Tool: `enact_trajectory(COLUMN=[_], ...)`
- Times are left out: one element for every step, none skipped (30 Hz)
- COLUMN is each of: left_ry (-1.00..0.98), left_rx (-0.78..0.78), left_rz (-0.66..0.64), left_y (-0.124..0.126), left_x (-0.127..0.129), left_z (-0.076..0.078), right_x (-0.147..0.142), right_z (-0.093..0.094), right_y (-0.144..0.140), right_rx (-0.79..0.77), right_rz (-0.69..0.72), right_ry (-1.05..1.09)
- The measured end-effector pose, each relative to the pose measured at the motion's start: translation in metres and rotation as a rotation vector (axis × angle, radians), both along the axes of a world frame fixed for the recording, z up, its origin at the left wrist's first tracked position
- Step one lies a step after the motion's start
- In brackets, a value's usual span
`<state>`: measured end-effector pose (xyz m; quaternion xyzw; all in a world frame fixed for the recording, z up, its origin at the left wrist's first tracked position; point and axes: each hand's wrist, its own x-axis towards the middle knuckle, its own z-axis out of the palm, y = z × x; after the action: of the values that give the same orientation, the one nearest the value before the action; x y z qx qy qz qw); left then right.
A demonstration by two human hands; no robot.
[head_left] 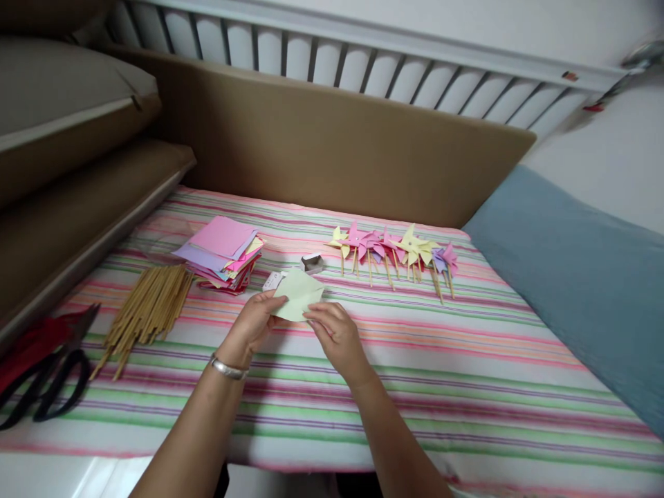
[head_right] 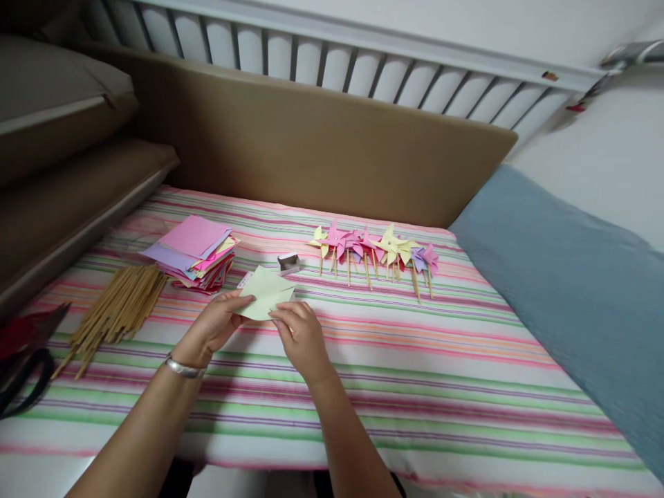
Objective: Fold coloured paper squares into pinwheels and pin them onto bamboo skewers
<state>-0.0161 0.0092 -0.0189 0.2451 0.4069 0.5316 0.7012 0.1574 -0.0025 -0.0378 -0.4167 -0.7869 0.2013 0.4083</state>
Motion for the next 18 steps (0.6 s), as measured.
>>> enact_trajectory(left_ry=[0.024, 0.040, 0.050, 0.054, 0.057, 0.059, 0.062, 0.066, 0.067, 0.064, 0.058, 0.052, 0.046, 0.044, 0.048, 0.058, 0.073, 0.091], left_rx=[0.006, 0.012, 0.016, 0.018, 0.019, 0.021, 0.023, 0.023, 0.024, 0.025, 0.026, 0.027, 0.027, 0.026, 0.024, 0.021, 0.016, 0.010], left_rz=[-0.004, -0.010, -0.017, -0.023, -0.028, -0.033, -0.036, -0.035, -0.034, -0.035, -0.036, -0.036, -0.037, -0.036, -0.034, -0.029, -0.022, -0.012], left_y=[-0.001, -0.001, -0.002, -0.002, -0.002, -0.003, -0.003, -0.003, -0.003, -0.003, -0.004, -0.004, -0.005, -0.005, -0.005, -0.006, -0.006, -0.006], left_x=[0.001, 0.003, 0.004, 0.006, 0.008, 0.009, 0.011, 0.013, 0.014, 0.016, 0.017, 0.018, 0.020, 0.021, 0.023, 0.025, 0.026, 0.028], left_z=[0.001, 0.002, 0.003, 0.002, 0.002, 0.001, 0.000, -0.002, -0.003, -0.004, -0.004, -0.005, -0.005, -0.005, -0.005, -0.006, -0.006, -0.006], right_x=[-0.001, -0.002, -0.003, -0.004, -0.005, -0.005, -0.006, -0.007, -0.007, -0.007, -0.008, -0.008, -0.008, -0.008, -0.008, -0.008, -0.008, -0.008], right_z=[0.001, 0.001, 0.001, 0.001, 0.001, 0.000, -0.001, -0.002, -0.003, -0.003, -0.003, -0.003, -0.003, -0.003, -0.003, -0.004, -0.005, -0.005], right_y=[0.000, 0.000, 0.001, 0.001, 0.001, 0.002, 0.002, 0.002, 0.003, 0.003, 0.003, 0.004, 0.004, 0.005, 0.006, 0.007, 0.007, 0.008], right_rx=[-0.035, -0.074, -0.114, -0.155, -0.197, -0.240, -0.282, -0.325, -0.366, -0.405, -0.439, -0.466, -0.486, -0.500, -0.509, -0.515, -0.517, -0.517], right_rz=[-0.007, -0.018, -0.032, -0.048, -0.067, -0.089, -0.111, -0.132, -0.152, -0.172, -0.189, -0.204, -0.218, -0.230, -0.239, -0.247, -0.256, -0.267], right_ry=[0.041, 0.080, 0.113, 0.140, 0.163, 0.185, 0.207, 0.231, 0.257, 0.283, 0.306, 0.325, 0.341, 0.353, 0.361, 0.363, 0.359, 0.348])
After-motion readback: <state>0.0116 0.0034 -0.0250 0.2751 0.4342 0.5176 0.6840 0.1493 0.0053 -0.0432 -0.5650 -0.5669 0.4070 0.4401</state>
